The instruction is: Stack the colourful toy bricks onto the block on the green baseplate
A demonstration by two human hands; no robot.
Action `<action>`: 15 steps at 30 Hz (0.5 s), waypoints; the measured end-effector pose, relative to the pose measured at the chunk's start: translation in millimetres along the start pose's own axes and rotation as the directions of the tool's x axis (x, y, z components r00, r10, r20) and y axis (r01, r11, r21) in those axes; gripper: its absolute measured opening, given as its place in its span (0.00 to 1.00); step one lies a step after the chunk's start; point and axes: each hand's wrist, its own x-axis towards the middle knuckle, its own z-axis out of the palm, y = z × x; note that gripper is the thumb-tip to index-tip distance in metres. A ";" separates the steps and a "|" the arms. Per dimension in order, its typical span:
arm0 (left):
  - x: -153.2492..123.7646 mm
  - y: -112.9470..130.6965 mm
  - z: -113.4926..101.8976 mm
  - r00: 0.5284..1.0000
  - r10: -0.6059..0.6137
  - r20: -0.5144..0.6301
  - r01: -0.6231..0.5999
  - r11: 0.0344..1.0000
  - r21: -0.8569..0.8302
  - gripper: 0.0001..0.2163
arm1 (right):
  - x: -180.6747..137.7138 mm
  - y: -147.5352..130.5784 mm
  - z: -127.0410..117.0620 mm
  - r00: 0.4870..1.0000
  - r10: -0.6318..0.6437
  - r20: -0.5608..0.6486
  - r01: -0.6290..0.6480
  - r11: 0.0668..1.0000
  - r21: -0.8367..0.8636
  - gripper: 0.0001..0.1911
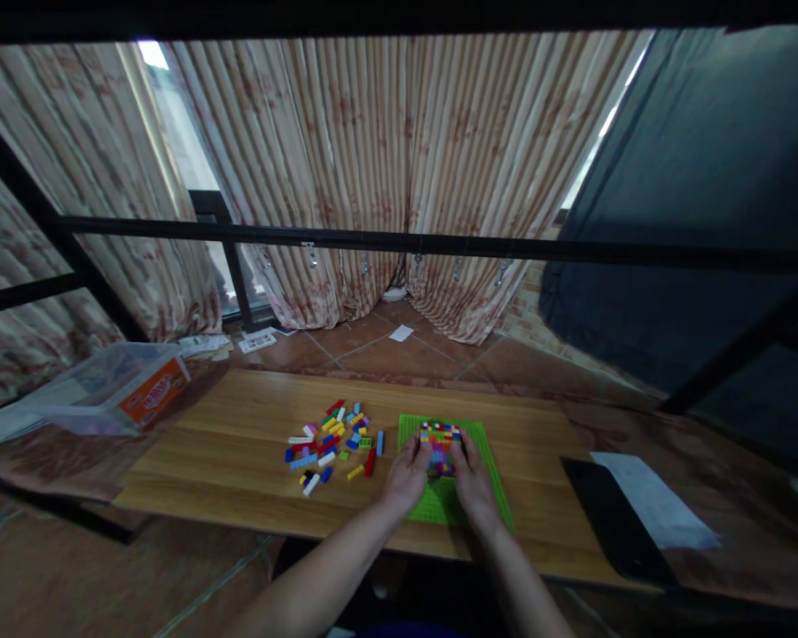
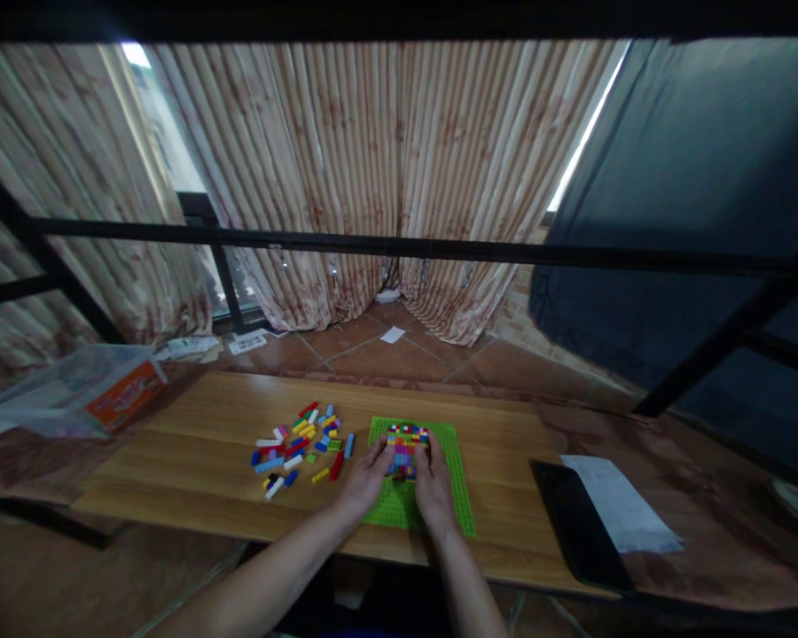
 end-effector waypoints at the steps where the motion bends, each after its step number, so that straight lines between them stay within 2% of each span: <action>1: -6.7 -2.3 0.3 1.000 -0.019 -0.003 0.019 1.000 -0.021 0.27 | -3.8 -0.1 2.5 1.000 0.004 0.005 -0.004 1.000 0.009 0.35; 5: -25.0 -8.9 -7.2 0.993 -0.111 -0.047 0.102 0.981 -0.166 0.27 | -19.1 -1.6 5.1 0.995 0.095 0.036 -0.097 0.992 0.076 0.35; 9: -17.1 -6.4 -19.3 0.989 -0.110 -0.099 0.089 0.977 -0.193 0.27 | -15.1 -10.4 -1.8 0.979 0.198 0.037 -0.200 0.976 0.082 0.34; 12: 3.3 -5.4 -24.5 0.992 -0.096 -0.076 0.076 0.968 -0.239 0.28 | 3.3 -23.4 -5.9 0.994 0.111 0.003 -0.111 0.994 -0.013 0.34; 15: 24.0 -7.7 -23.6 0.996 -0.076 -0.049 0.054 0.935 -0.349 0.29 | 24.7 -39.8 0.8 0.999 -0.027 0.018 0.030 0.971 -0.237 0.36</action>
